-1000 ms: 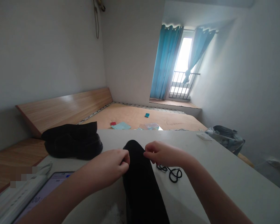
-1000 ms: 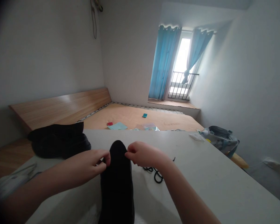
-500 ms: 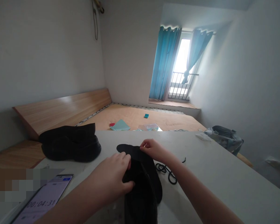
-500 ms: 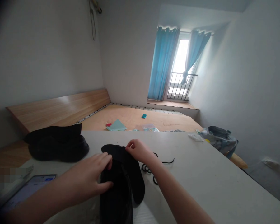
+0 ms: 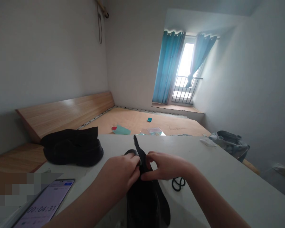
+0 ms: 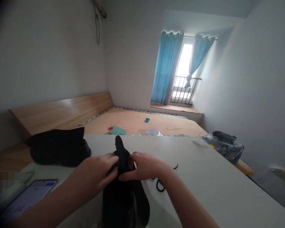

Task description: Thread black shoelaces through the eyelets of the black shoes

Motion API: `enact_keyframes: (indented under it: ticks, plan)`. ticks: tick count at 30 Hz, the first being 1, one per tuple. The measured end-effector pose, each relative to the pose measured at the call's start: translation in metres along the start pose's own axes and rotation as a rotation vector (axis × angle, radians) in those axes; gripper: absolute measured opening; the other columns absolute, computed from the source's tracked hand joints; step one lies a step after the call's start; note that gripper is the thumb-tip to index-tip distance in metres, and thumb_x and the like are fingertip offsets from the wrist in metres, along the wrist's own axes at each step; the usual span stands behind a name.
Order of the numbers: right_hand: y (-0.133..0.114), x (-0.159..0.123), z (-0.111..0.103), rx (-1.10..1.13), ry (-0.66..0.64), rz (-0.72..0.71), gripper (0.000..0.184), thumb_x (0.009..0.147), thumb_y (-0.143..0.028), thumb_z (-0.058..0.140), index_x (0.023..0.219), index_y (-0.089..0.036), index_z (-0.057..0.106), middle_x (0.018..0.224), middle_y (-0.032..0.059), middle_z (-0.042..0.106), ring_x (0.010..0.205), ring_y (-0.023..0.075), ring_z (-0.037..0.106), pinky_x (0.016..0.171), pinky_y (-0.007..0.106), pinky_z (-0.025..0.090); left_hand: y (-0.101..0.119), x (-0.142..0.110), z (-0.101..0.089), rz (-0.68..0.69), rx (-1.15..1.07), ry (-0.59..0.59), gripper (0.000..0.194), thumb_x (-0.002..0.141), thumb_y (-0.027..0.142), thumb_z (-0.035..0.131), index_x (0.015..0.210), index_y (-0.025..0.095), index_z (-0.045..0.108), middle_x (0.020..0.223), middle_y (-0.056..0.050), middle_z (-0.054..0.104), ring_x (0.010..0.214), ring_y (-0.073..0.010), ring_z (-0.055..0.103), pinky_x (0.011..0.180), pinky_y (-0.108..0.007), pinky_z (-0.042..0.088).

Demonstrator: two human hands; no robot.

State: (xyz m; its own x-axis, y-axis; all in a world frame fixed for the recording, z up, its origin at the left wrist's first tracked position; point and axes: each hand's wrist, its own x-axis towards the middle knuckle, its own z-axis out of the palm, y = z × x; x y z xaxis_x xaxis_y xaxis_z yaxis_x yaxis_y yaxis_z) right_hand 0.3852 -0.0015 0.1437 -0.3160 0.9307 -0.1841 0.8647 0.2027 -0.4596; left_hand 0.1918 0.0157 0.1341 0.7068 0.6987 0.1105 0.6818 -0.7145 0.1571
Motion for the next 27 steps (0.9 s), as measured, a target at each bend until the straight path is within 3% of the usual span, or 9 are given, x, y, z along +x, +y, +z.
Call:
enact_keyframes:
  ticks: [4, 9, 12, 14, 19, 22, 27]
  plan:
    - [0.000, -0.004, -0.008, 0.087, 0.080, -0.031, 0.027, 0.077, -0.045, 0.062, 0.087, -0.020, 0.063, 0.093, 0.0035, 0.062, 0.080, 0.0172, 0.056, 0.067, 0.027, 0.042, -0.004, 0.004, 0.005, -0.010, 0.026, 0.054, 0.022, 0.090, 0.023, 0.037, 0.092, 0.020, 0.059, 0.092, -0.006, 0.066, 0.078, -0.0219, 0.065, 0.061, -0.029, 0.040]
    - [0.002, -0.018, -0.032, 0.267, 0.168, -0.020, 0.029, 0.083, -0.046, 0.057, 0.076, -0.018, 0.058, 0.063, -0.0038, 0.048, 0.056, 0.0093, 0.041, 0.049, 0.022, 0.033, -0.002, 0.001, 0.005, 0.022, -0.143, 0.078, 0.012, 0.084, 0.021, 0.044, 0.085, 0.023, 0.056, 0.080, 0.001, 0.065, 0.071, -0.0171, 0.061, 0.061, -0.027, 0.038]
    - [-0.004, -0.028, -0.040, 0.335, 0.270, -0.041, 0.028, 0.084, -0.045, 0.056, 0.075, -0.019, 0.057, 0.063, -0.0037, 0.047, 0.058, 0.0099, 0.043, 0.051, 0.023, 0.033, 0.002, -0.002, 0.001, 0.042, -0.153, 0.041, 0.014, 0.083, 0.018, 0.044, 0.092, 0.024, 0.053, 0.074, 0.003, 0.063, 0.064, -0.0156, 0.058, 0.057, -0.026, 0.035]
    - [-0.011, -0.034, -0.041, 0.368, 0.326, -0.045, 0.025, 0.084, -0.044, 0.055, 0.077, -0.020, 0.057, 0.068, -0.0023, 0.051, 0.062, 0.0114, 0.047, 0.054, 0.024, 0.037, 0.004, -0.003, -0.001, 0.088, -0.088, 0.004, 0.015, 0.084, 0.016, 0.042, 0.092, 0.024, 0.053, 0.082, 0.002, 0.064, 0.062, -0.0153, 0.058, 0.055, -0.026, 0.035]
    - [-0.028, -0.052, -0.042, 0.280, 0.366, -0.042, 0.026, 0.083, -0.043, 0.055, 0.068, -0.021, 0.053, 0.063, -0.0010, 0.049, 0.057, 0.0129, 0.044, 0.050, 0.025, 0.036, 0.003, -0.002, -0.003, 0.234, 0.027, -0.049, 0.029, 0.084, 0.011, 0.041, 0.092, 0.028, 0.063, 0.127, 0.003, 0.055, 0.072, -0.0149, 0.065, 0.062, -0.028, 0.044]
    - [-0.032, -0.072, -0.040, 0.107, 0.340, -0.014, 0.029, 0.081, -0.039, 0.055, 0.060, -0.022, 0.045, 0.059, -0.0008, 0.049, 0.055, 0.0133, 0.043, 0.048, 0.026, 0.034, -0.002, -0.004, -0.004, 0.248, 0.027, -0.024, 0.031, 0.083, 0.016, 0.047, 0.100, 0.032, 0.066, 0.126, 0.003, 0.057, 0.080, -0.0189, 0.066, 0.068, -0.031, 0.049]
    - [-0.034, -0.104, -0.028, -0.100, 0.052, 0.105, 0.017, 0.078, -0.030, 0.057, 0.064, -0.024, 0.050, 0.063, -0.0006, 0.057, 0.054, 0.0130, 0.047, 0.043, 0.026, 0.030, -0.009, -0.008, -0.009, 0.232, -0.089, -0.053, 0.044, 0.072, 0.013, 0.054, 0.111, 0.031, 0.063, 0.112, 0.000, 0.063, 0.100, -0.0228, 0.060, 0.084, -0.035, 0.049]
